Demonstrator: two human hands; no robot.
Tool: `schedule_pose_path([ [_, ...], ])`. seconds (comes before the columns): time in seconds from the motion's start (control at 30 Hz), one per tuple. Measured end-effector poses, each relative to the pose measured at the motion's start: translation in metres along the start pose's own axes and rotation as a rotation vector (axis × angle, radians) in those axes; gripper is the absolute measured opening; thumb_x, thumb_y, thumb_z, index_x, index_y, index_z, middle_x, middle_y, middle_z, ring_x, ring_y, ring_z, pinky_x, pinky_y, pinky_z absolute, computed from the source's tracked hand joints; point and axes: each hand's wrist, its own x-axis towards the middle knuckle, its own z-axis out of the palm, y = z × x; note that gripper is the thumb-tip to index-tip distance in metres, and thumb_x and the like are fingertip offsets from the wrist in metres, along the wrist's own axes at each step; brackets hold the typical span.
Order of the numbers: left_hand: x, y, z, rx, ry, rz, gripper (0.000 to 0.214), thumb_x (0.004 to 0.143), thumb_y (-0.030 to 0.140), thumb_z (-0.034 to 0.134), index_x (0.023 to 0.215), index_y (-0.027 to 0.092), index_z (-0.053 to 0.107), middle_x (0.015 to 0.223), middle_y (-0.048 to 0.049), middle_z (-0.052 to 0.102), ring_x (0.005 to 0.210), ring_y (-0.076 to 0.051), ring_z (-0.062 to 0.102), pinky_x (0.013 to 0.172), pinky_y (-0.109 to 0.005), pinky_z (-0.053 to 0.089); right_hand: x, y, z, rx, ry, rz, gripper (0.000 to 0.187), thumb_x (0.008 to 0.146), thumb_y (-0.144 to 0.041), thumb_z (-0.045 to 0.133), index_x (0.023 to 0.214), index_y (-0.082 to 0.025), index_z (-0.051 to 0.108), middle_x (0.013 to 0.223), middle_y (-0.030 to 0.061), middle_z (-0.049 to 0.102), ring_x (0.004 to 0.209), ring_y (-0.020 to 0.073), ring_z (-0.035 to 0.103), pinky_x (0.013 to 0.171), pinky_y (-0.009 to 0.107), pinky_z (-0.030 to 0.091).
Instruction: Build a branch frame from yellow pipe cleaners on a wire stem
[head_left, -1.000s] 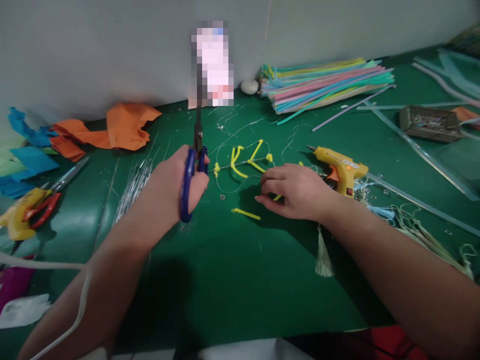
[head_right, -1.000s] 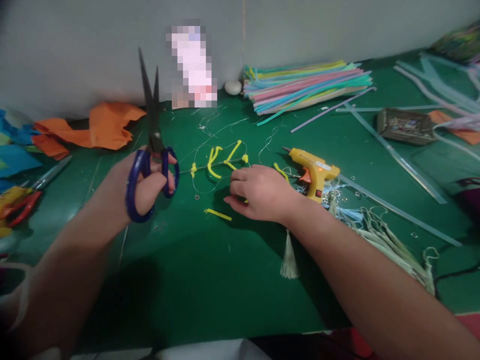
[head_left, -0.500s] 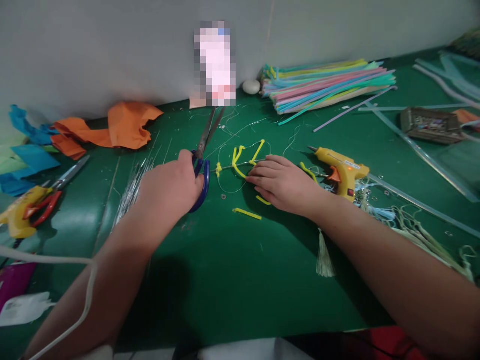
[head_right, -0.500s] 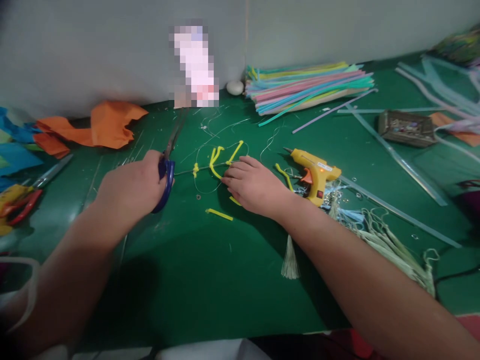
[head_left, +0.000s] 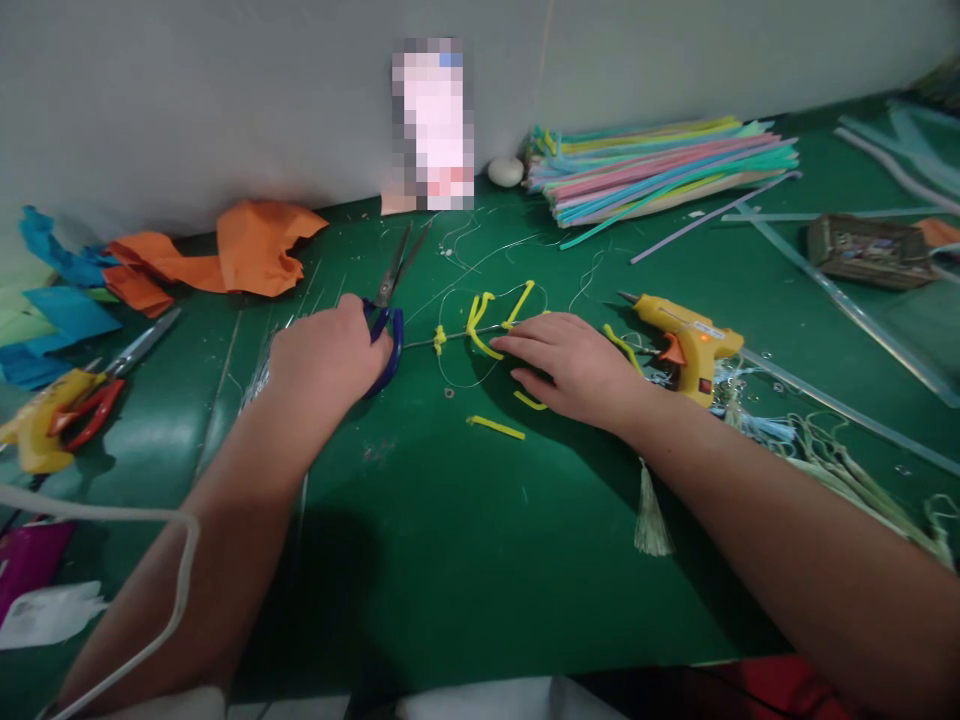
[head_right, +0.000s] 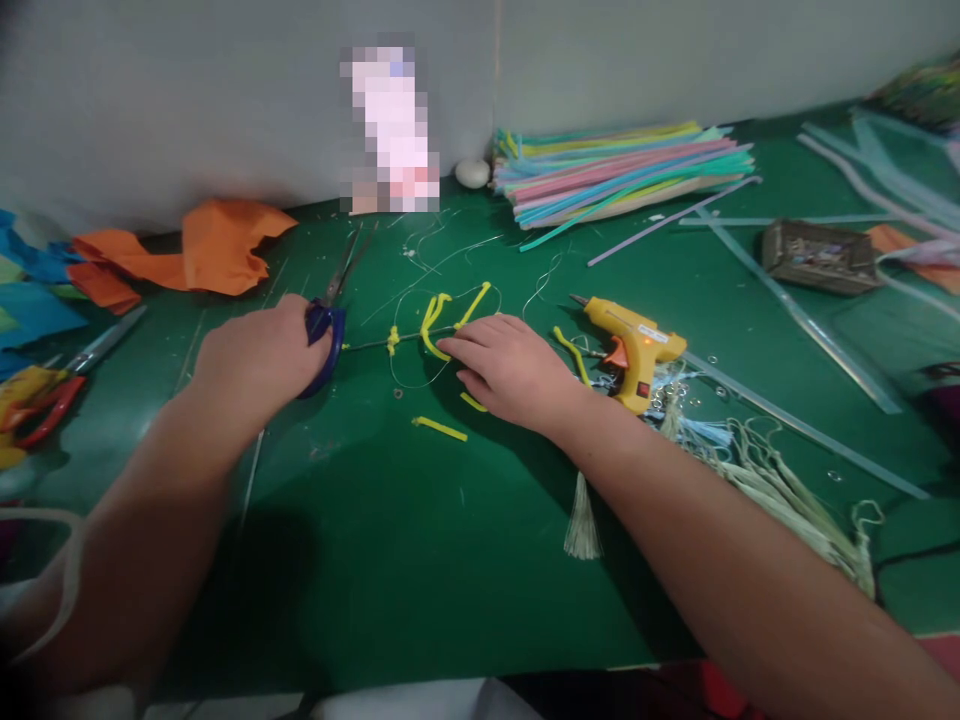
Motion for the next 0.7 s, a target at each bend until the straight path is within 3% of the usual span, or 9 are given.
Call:
schedule_pose_path([
  [0.13, 0.003, 0.002, 0.002, 0.174, -0.036, 0.017, 0.051, 0.091, 0.057, 0.038, 0.109, 0.015, 0.059, 0.089, -0.0221, 0.066, 0.085, -0.041, 0.066, 0.069, -0.048, 0.048, 0.003, -0.001, -0.002, -0.023, -0.073, -0.026, 0.028, 0.095, -0.02, 0.05, 0.111, -0.017, 0.073, 0.111, 0.0114, 0.072, 0.102, 0.0252, 0.064, 0.092, 0.043, 0.047],
  [0.23, 0.004, 0.005, 0.004, 0.236, -0.036, -0.011, 0.05, 0.093, 0.052, 0.036, 0.112, 0.012, 0.06, 0.093, -0.0235, 0.068, 0.087, -0.042, 0.068, 0.069, -0.049, 0.05, 0.004, -0.002, -0.004, -0.05, -0.103, -0.048, 0.029, 0.096, -0.021, 0.049, 0.107, -0.017, 0.075, 0.11, 0.0106, 0.073, 0.101, 0.0251, 0.064, 0.093, 0.043, 0.045],
  [0.5, 0.008, 0.001, 0.01, 0.23, 0.033, -0.013, 0.052, 0.092, 0.056, 0.039, 0.115, 0.014, 0.06, 0.093, -0.0213, 0.071, 0.084, -0.038, 0.068, 0.067, -0.047, 0.052, 0.002, -0.001, -0.004, -0.066, -0.101, -0.066, 0.027, 0.095, -0.023, 0.052, 0.106, -0.017, 0.077, 0.111, 0.0106, 0.073, 0.101, 0.0245, 0.065, 0.094, 0.041, 0.045],
  [0.7, 0.013, -0.003, 0.014, 0.224, 0.014, -0.018, 0.054, 0.092, 0.057, 0.038, 0.115, 0.013, 0.059, 0.094, -0.0222, 0.07, 0.083, -0.039, 0.068, 0.066, -0.049, 0.052, 0.004, -0.004, -0.006, -0.153, -0.118, -0.106, 0.027, 0.095, -0.022, 0.052, 0.105, -0.016, 0.077, 0.109, 0.011, 0.074, 0.098, 0.025, 0.067, 0.098, 0.044, 0.045],
])
